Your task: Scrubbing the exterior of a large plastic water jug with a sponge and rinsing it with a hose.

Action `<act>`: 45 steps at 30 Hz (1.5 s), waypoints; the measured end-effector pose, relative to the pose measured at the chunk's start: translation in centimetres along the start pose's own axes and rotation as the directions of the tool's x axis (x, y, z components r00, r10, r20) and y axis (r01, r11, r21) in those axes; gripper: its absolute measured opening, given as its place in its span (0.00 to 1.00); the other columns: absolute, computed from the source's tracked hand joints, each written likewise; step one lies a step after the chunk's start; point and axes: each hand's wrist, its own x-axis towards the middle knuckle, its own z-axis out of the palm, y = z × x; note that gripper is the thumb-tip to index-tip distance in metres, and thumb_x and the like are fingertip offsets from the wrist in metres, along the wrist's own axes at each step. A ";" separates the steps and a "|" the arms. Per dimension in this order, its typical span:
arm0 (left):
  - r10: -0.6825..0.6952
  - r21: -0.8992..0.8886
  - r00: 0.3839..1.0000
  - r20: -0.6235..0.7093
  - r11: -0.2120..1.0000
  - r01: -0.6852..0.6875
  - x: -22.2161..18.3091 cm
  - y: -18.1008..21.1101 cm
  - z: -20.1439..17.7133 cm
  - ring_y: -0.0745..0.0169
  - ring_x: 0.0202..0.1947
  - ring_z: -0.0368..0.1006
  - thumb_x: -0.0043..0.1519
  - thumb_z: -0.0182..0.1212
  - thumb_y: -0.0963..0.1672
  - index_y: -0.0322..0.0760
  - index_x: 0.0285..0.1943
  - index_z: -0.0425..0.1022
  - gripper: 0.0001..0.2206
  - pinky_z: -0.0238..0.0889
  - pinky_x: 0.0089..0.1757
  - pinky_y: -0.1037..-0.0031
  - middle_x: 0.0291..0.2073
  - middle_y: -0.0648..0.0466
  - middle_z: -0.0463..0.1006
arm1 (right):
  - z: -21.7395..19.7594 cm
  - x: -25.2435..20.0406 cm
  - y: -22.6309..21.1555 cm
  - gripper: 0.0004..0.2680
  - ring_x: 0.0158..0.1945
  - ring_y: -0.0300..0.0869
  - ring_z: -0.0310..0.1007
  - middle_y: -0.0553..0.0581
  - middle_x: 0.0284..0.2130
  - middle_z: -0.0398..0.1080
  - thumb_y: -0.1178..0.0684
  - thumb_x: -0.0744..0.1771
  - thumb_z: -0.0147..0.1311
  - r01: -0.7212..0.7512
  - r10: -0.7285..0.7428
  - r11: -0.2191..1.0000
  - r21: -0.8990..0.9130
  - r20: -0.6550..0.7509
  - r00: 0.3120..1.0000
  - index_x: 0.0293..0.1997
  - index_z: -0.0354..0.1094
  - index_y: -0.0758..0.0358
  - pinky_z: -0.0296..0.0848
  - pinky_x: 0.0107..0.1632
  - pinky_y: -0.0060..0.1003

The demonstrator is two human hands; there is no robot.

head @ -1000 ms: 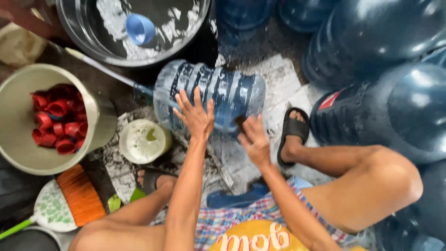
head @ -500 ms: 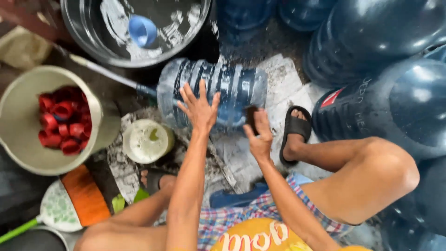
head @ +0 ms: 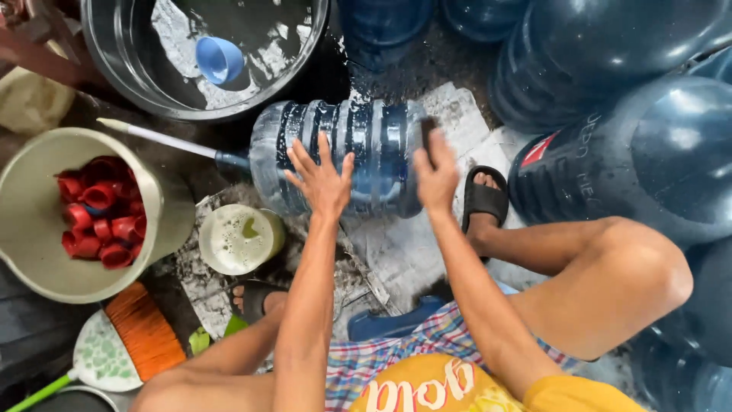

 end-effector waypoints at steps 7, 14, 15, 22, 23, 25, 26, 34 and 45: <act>0.027 0.079 0.995 -0.095 0.997 -0.020 -0.5 -0.1 1.2 0.31 0.68 0.35 0.61 0.48 0.59 0.47 0.70 0.53 0.31 0.36 0.56 0.31 0.67 0.33 0.42 | -0.3 -4.3 -1.9 0.16 0.57 0.54 0.63 0.63 0.50 0.69 0.58 0.61 0.60 0.091 -0.092 0.996 0.023 0.060 0.994 0.54 0.69 0.57 0.61 0.61 0.44; 0.075 0.042 0.990 -0.120 0.997 -0.071 -1.2 -0.9 0.7 0.30 0.68 0.33 0.65 0.45 0.58 0.46 0.72 0.48 0.30 0.34 0.55 0.29 0.68 0.33 0.40 | -0.9 -8.5 0.6 0.21 0.60 0.55 0.60 0.66 0.58 0.59 0.52 0.65 0.56 -0.228 0.229 0.973 0.023 -0.066 0.971 0.65 0.55 0.55 0.60 0.60 0.45; 0.080 -0.031 0.989 -0.122 0.996 -0.084 -0.5 -0.6 0.4 0.29 0.68 0.31 0.66 0.43 0.57 0.46 0.73 0.46 0.30 0.30 0.55 0.28 0.68 0.34 0.37 | -0.1 -7.8 0.4 0.21 0.60 0.59 0.59 0.72 0.58 0.58 0.50 0.67 0.52 -0.319 0.328 0.943 0.092 -0.111 0.938 0.67 0.51 0.59 0.60 0.60 0.47; 0.017 0.048 0.996 -0.084 0.999 -0.013 0.3 -0.3 1.6 0.30 0.68 0.32 0.64 0.45 0.58 0.46 0.72 0.47 0.31 0.33 0.55 0.29 0.68 0.34 0.38 | 0.3 -6.2 -0.9 0.26 0.64 0.55 0.53 0.69 0.61 0.54 0.56 0.65 0.55 -0.229 0.226 0.961 0.158 0.037 0.973 0.69 0.44 0.59 0.54 0.64 0.46; -0.009 0.055 0.998 -0.066 0.998 0.013 0.1 -0.2 1.9 0.29 0.68 0.31 0.63 0.46 0.59 0.46 0.72 0.47 0.32 0.32 0.55 0.29 0.68 0.33 0.37 | 0.1 -5.7 -0.9 0.25 0.64 0.55 0.53 0.71 0.61 0.54 0.54 0.65 0.56 -0.287 0.285 0.944 0.163 0.037 0.958 0.68 0.47 0.59 0.53 0.65 0.46; -0.036 0.062 0.998 -0.061 0.997 0.039 0.2 -0.3 2.1 0.29 0.69 0.30 0.63 0.47 0.59 0.45 0.72 0.47 0.33 0.32 0.56 0.29 0.68 0.33 0.36 | -0.2 -4.5 -1.0 0.24 0.64 0.56 0.53 0.72 0.61 0.54 0.52 0.65 0.56 -0.335 0.333 0.926 0.176 0.037 0.942 0.67 0.50 0.59 0.52 0.65 0.45; -0.054 0.031 0.998 -0.018 0.998 0.054 0.4 -0.4 2.0 0.30 0.69 0.29 0.63 0.45 0.60 0.47 0.73 0.46 0.33 0.29 0.56 0.29 0.68 0.33 0.35 | -0.4 -3.9 -1.1 0.22 0.64 0.57 0.53 0.72 0.61 0.54 0.53 0.66 0.55 -0.395 0.394 0.881 0.260 0.059 0.917 0.67 0.51 0.60 0.53 0.65 0.47; 0.074 -0.327 0.994 -0.078 0.940 -0.096 1.4 -6.1 1.5 0.24 0.67 0.32 0.66 0.47 0.50 0.39 0.72 0.50 0.26 0.26 0.56 0.29 0.68 0.33 0.37 | -1.3 -6.1 4.6 0.20 0.62 0.49 0.56 0.60 0.64 0.53 0.41 0.66 0.52 -0.752 0.712 0.555 0.355 0.265 0.651 0.66 0.52 0.41 0.58 0.55 0.49; -0.409 -0.650 0.828 0.385 0.517 0.557 -0.1 -14.8 -2.1 0.38 0.69 0.40 0.60 0.51 0.61 0.47 0.74 0.42 0.38 0.34 0.63 0.48 0.69 0.40 0.44 | 0.1 -4.6 9.3 0.17 0.41 0.44 0.69 0.60 0.44 0.68 0.46 0.63 0.54 -0.695 0.709 0.292 0.657 0.339 0.618 0.58 0.64 0.50 0.71 0.47 0.43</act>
